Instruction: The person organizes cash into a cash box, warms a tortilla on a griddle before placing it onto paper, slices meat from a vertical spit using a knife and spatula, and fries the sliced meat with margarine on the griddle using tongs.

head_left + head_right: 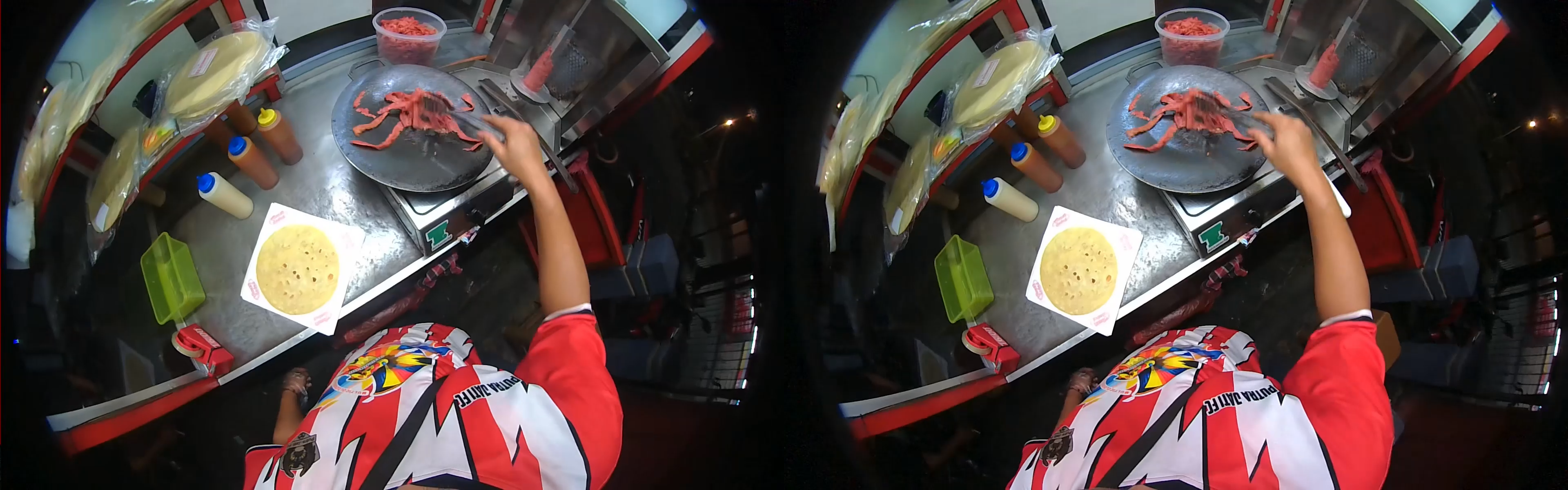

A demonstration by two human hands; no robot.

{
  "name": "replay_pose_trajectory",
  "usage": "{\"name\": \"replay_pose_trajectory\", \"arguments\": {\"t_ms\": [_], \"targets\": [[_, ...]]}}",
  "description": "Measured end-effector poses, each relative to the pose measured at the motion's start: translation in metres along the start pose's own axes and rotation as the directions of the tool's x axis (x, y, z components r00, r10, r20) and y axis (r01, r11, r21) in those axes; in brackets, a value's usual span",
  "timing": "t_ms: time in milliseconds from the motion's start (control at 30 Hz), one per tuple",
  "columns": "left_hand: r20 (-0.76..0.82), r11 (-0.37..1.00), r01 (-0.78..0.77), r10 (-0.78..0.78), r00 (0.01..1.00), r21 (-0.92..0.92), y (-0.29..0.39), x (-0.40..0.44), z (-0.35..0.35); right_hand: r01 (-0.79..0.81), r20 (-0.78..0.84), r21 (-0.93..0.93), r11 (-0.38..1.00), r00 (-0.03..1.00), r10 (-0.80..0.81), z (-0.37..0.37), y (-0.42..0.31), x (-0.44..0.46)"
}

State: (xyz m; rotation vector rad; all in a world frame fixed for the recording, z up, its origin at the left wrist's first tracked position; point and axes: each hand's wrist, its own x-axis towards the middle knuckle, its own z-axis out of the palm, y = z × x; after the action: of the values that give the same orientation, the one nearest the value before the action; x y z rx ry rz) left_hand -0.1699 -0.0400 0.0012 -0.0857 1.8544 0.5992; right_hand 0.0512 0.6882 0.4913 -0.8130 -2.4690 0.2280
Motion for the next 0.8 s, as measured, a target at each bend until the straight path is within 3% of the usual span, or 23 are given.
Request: {"name": "replay_pose_trajectory", "arguments": {"t_ms": [100,233,300,433,567,667,733,800], "targets": [[-0.09,0.977,0.063,-0.083,0.992,-0.205,0.03,-0.027,0.016,0.028,0.05,-0.032,0.999,0.998,-0.027,0.021,0.004,0.01],[-0.147,0.949,-0.006,-0.043,0.988,-0.316,0.045,-0.041,0.045,0.134,0.127,-0.021,0.991,0.983,-0.13,-0.004,0.024,0.03],[-0.129,0.973,0.009,-0.04,0.991,-0.233,0.045,-0.04,0.057,0.097,0.153,-0.075,0.992,0.985,-0.085,-0.019,0.032,0.046],[-0.131,0.992,-0.022,0.006,0.991,-0.121,0.062,-0.048,0.079,0.186,0.144,-0.112,0.976,0.975,-0.17,0.009,0.037,0.046],[-0.13,0.997,-0.045,0.036,0.991,-0.066,0.068,-0.065,0.102,0.143,0.155,-0.138,0.98,0.98,-0.121,-0.032,0.034,0.055],[-0.125,0.993,-0.049,0.035,0.992,-0.11,0.069,-0.064,0.108,0.073,0.186,0.009,0.997,0.98,-0.074,-0.037,-0.003,0.038],[-0.136,0.993,-0.048,0.033,0.99,-0.104,0.074,-0.062,0.109,0.26,0.093,0.075,0.963,0.959,-0.266,-0.009,-0.022,0.013],[-0.113,0.996,-0.041,0.033,0.993,-0.075,0.071,-0.049,0.102,0.236,0.289,0.035,0.971,0.928,-0.236,0.002,-0.043,0.0]]}}
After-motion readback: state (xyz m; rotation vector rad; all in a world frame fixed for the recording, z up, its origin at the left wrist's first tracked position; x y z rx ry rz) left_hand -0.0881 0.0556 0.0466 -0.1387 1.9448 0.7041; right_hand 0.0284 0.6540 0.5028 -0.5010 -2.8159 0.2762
